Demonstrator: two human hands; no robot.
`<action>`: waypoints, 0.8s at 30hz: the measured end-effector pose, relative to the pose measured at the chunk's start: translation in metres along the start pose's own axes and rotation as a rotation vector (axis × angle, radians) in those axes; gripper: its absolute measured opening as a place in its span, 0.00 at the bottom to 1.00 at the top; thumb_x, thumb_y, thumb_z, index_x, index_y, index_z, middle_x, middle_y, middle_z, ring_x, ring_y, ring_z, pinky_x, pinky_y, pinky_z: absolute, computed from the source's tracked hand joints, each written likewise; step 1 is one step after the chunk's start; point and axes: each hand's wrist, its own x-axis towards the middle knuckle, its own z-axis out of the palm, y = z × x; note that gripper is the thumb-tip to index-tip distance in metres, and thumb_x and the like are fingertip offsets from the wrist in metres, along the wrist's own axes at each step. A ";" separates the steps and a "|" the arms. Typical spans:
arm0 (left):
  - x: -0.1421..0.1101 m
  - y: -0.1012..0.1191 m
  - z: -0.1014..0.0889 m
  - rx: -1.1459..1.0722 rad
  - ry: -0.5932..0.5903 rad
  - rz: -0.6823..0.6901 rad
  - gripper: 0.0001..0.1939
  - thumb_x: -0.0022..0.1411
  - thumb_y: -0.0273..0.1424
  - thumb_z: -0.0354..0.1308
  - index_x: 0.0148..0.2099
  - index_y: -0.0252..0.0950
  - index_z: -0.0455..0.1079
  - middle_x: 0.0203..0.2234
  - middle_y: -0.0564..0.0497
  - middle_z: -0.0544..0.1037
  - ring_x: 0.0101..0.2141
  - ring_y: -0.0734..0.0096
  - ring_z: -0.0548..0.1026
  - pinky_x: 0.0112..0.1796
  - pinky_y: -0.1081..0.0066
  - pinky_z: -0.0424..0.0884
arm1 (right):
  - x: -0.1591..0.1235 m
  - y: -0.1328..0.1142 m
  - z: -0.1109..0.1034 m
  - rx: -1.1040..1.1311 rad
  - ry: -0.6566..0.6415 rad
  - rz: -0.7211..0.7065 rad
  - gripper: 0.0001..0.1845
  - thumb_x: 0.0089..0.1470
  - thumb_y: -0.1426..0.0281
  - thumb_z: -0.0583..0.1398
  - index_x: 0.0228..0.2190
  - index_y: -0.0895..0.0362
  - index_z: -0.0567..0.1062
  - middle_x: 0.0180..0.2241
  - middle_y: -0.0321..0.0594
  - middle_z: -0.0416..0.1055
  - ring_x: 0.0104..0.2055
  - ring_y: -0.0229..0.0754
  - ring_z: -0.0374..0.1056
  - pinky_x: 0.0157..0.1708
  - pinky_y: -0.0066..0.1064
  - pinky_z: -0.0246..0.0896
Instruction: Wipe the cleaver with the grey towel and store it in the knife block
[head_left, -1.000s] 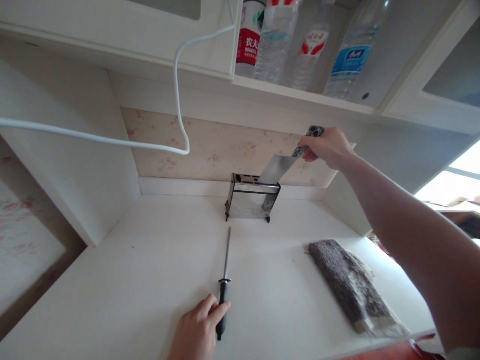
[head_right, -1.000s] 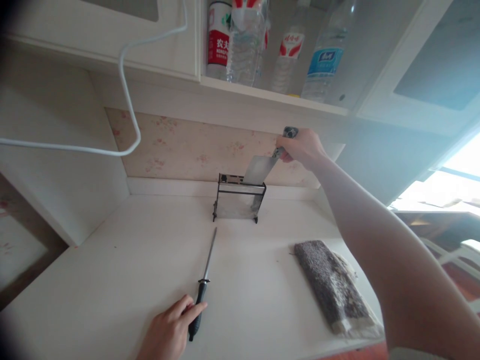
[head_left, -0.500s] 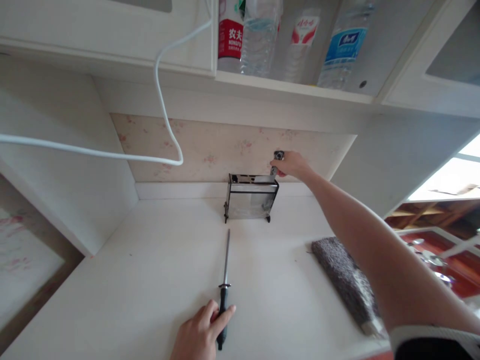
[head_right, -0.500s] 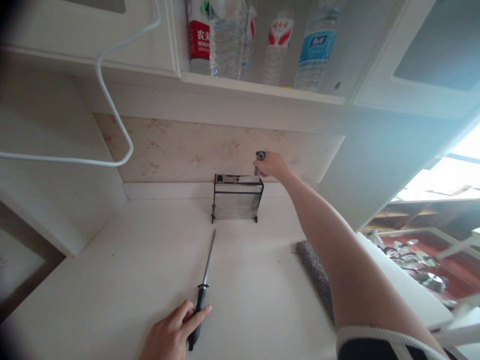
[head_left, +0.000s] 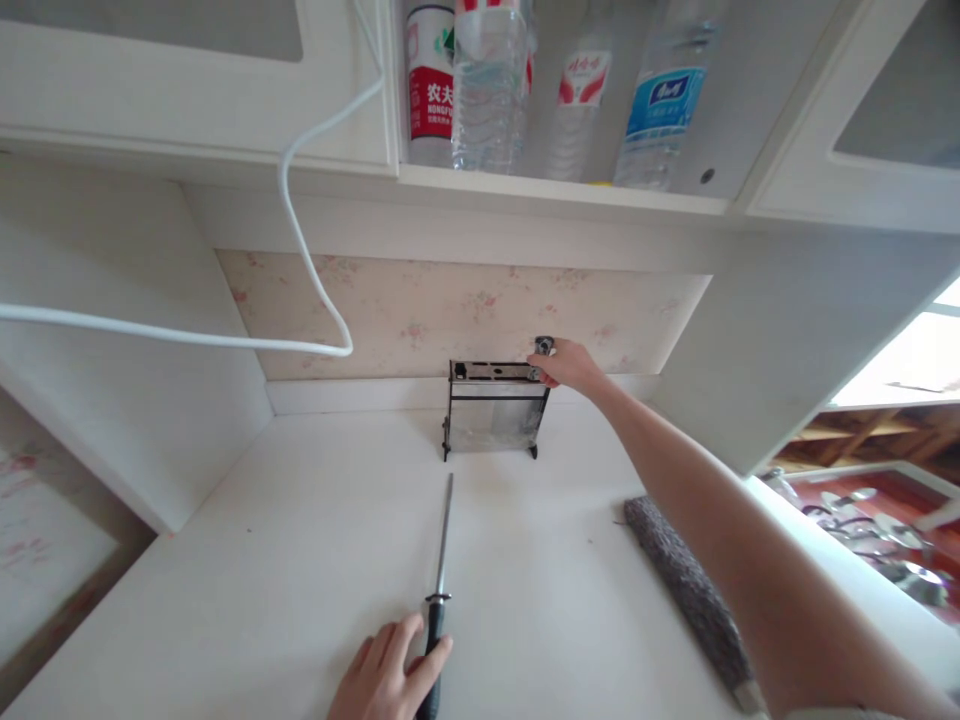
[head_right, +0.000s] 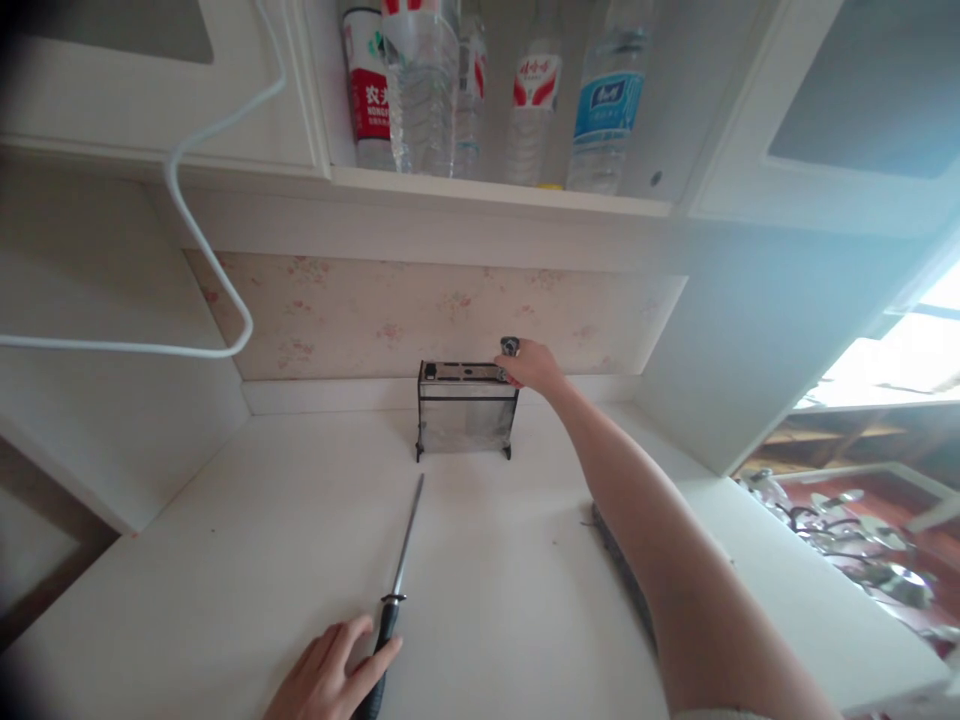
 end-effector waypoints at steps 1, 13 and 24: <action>0.003 -0.001 -0.003 0.000 0.013 0.026 0.28 0.55 0.21 0.54 0.55 0.54 0.67 0.45 0.50 0.73 0.40 0.66 0.73 0.38 0.71 0.72 | -0.001 0.001 0.000 0.020 -0.009 0.003 0.14 0.49 0.60 0.61 0.33 0.59 0.74 0.21 0.38 0.74 0.19 0.36 0.69 0.23 0.24 0.62; 0.047 -0.020 -0.043 -0.267 0.118 0.188 0.18 0.64 0.20 0.46 0.48 0.44 0.70 0.49 0.57 0.76 0.51 0.72 0.72 0.57 0.64 0.63 | -0.085 0.068 0.020 0.263 -0.014 0.054 0.16 0.54 0.59 0.56 0.36 0.58 0.75 0.21 0.38 0.74 0.18 0.34 0.67 0.19 0.22 0.60; 0.188 -0.064 -0.190 -1.226 0.620 -0.571 0.10 0.57 0.33 0.61 0.41 0.37 0.66 0.36 0.53 0.79 0.41 0.66 0.78 0.46 0.59 0.75 | -0.200 0.149 0.120 0.583 0.058 0.253 0.21 0.50 0.50 0.57 0.33 0.55 0.76 0.15 0.33 0.67 0.17 0.39 0.62 0.20 0.29 0.57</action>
